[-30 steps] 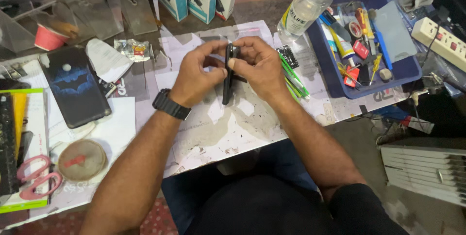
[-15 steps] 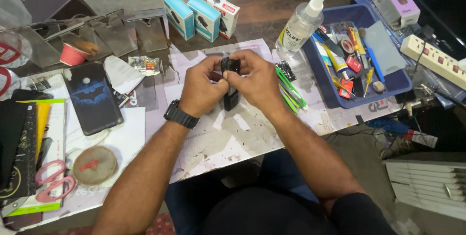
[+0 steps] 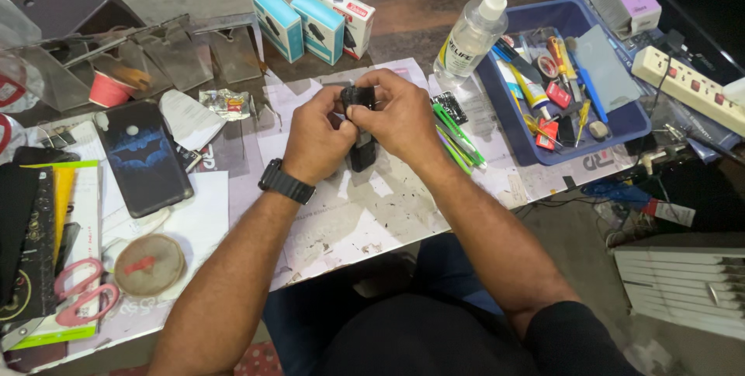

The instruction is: The person disassembles a small electronic device, removes the battery and circuit board, and uses a green toothbrush to clean the internal components. The person then places the cleaned parts on the workbench.

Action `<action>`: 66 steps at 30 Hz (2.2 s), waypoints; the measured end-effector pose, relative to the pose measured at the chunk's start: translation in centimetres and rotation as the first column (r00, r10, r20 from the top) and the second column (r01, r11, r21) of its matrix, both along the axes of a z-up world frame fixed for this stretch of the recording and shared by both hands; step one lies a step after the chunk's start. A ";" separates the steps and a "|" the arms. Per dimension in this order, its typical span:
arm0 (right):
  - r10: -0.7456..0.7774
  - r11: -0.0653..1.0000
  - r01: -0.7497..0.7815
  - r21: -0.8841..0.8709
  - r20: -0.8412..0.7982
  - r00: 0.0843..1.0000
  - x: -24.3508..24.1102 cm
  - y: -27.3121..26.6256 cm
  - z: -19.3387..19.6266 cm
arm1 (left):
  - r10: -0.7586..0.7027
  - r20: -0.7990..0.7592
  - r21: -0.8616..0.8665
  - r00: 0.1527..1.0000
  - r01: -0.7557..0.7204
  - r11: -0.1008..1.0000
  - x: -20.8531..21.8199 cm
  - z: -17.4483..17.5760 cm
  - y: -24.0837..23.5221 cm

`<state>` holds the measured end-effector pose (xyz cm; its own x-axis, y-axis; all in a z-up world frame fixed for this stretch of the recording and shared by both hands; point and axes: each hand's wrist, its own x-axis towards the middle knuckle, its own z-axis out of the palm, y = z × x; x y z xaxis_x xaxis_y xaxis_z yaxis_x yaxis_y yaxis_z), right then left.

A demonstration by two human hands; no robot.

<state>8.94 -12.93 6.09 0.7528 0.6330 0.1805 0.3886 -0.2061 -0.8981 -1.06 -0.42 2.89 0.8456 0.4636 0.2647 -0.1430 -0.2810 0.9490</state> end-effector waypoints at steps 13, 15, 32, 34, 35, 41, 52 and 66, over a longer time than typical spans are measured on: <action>-0.086 0.995 0.093 -0.041 0.146 0.986 -0.8 0.1 0.2 | 0.041 -0.085 0.129 0.996 -0.030 0.991 -0.4 0.4 -0.8; -0.115 0.987 0.134 -0.085 0.197 0.974 -0.8 0.3 0.3 | 0.035 -0.051 0.084 0.998 -0.031 0.996 -0.3 0.3 -0.8; -0.128 0.988 0.145 -0.055 0.239 0.963 0.2 0.2 -0.9 | -0.067 -0.106 0.018 0.992 0.070 0.997 0.3 -1.8 -0.3; -0.136 0.986 0.157 -0.063 0.264 0.955 -0.1 0.3 -1.0 | -0.054 -0.105 0.006 0.993 0.055 0.998 0.2 -1.9 -0.5; -0.136 0.985 0.159 -0.066 0.271 0.953 -0.1 0.4 -1.1 | -0.054 -0.100 0.002 0.993 0.055 0.998 0.3 -1.9 -0.5; -0.150 0.987 0.160 -0.015 0.264 0.953 0.7 0.0 -1.4 | -0.078 -0.203 0.103 0.976 0.101 0.990 0.4 -1.8 -0.4; -0.183 0.979 0.201 -0.025 0.310 0.933 0.5 0.0 -1.3 | -0.064 -0.159 0.094 0.985 0.079 0.992 0.3 -1.8 -1.4; -0.172 0.982 0.187 -0.002 0.391 0.904 0.2 -0.1 -1.3 | -0.034 -0.170 0.064 0.985 0.046 0.997 0.2 -1.1 -1.9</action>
